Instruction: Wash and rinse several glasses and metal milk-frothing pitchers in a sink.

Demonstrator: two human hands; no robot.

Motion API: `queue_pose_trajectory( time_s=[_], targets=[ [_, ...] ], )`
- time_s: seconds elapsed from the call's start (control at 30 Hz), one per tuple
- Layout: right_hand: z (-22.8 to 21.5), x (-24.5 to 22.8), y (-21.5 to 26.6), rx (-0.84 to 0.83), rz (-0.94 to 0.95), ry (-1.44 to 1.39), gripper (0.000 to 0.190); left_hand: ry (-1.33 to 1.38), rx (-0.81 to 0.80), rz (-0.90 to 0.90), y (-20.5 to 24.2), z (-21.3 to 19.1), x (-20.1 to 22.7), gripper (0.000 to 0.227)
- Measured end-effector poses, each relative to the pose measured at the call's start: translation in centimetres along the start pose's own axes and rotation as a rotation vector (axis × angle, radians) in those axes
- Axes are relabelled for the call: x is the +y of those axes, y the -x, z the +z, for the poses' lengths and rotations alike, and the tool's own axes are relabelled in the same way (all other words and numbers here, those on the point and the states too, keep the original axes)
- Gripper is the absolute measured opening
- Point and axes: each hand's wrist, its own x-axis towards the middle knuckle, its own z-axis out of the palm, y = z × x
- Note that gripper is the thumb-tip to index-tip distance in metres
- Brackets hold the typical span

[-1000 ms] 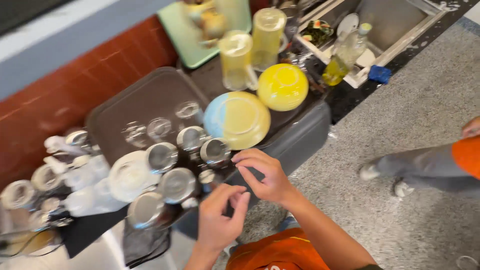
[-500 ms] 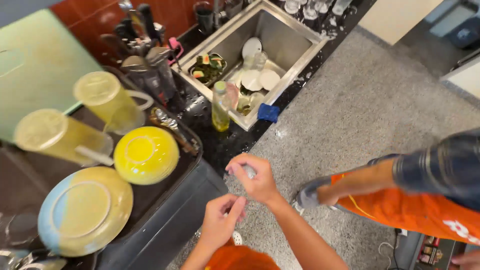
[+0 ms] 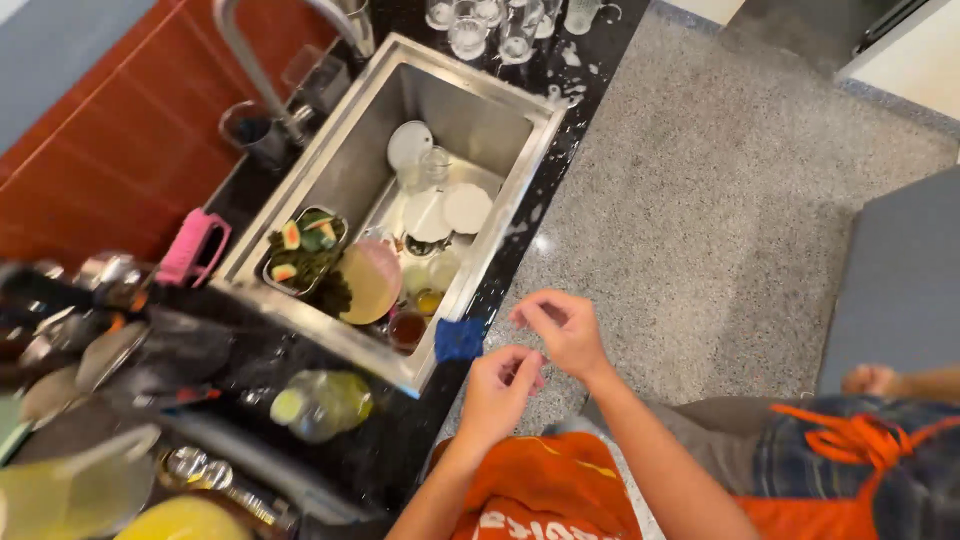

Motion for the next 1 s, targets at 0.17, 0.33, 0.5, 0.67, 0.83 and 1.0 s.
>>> queue_pose_trajectory(
  time_s=[0.17, 0.33, 0.5, 0.67, 0.83, 1.0],
  targets=[
    [-7.5, 3.0, -8.1, 0.108, 0.005, -0.061, 0.016, -0.104, 0.013, -0.004, -10.8, 2.6, 0.4, 0.018],
    [-14.1, 3.8, -18.4, 0.055, 0.023, -0.069, 0.017, -0.547, 0.140, 0.180, -22.7, 5.6, 4.0, 0.023],
    [-20.6, 1.8, -26.5, -0.099, -0.003, 0.026, 0.018, -0.805, 0.293, 0.116, -35.4, 8.0, 6.5, 0.054],
    [-25.3, 1.9, -33.3, -0.198, 0.115, 0.062, 0.017, -0.956, 0.418, 0.207, -48.0, 7.4, 8.2, 0.085],
    [-27.6, 3.0, -37.2, -0.194, 0.136, 0.085, 0.016, -1.052, 0.423, 0.032, -56.9, 5.2, 5.8, 0.070],
    [-29.1, 3.0, -42.0, -0.241, 0.152, 0.068, 0.017, -1.146, 0.540, 0.158, -63.0, 3.2, 2.0, 0.036]
  ],
)
